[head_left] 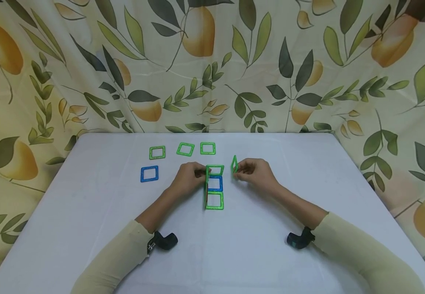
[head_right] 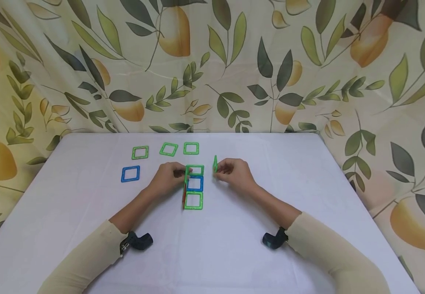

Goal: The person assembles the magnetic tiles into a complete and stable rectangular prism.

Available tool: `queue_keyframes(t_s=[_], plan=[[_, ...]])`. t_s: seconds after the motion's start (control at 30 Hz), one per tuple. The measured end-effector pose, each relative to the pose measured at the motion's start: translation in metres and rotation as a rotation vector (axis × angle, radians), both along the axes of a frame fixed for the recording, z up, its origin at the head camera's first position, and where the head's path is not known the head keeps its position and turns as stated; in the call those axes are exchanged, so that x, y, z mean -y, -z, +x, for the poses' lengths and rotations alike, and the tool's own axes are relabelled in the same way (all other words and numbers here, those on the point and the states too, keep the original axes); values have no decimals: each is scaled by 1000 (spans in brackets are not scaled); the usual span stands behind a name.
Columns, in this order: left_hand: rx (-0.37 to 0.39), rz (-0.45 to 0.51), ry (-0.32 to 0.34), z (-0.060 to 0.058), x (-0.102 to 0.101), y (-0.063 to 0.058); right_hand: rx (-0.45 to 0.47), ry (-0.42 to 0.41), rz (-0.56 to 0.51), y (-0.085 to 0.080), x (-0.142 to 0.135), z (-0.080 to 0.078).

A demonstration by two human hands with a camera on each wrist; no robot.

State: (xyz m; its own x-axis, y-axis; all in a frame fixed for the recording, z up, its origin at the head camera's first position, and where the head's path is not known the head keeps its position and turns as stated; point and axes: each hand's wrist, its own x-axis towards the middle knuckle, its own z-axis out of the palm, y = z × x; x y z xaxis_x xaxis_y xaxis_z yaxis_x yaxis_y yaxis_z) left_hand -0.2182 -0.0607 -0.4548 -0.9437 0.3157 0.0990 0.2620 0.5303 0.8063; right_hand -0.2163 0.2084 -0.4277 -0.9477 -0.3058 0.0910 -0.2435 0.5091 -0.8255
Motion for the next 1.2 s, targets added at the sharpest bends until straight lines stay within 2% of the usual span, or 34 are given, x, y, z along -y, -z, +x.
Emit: queue_keyframes(t_s=[0.6, 1.2], plan=[[5, 18, 6, 1, 1, -2, 36, -54, -73, 2, 10, 28], [-2, 10, 11, 1, 1, -1, 21, -105, -133, 4, 23, 38]])
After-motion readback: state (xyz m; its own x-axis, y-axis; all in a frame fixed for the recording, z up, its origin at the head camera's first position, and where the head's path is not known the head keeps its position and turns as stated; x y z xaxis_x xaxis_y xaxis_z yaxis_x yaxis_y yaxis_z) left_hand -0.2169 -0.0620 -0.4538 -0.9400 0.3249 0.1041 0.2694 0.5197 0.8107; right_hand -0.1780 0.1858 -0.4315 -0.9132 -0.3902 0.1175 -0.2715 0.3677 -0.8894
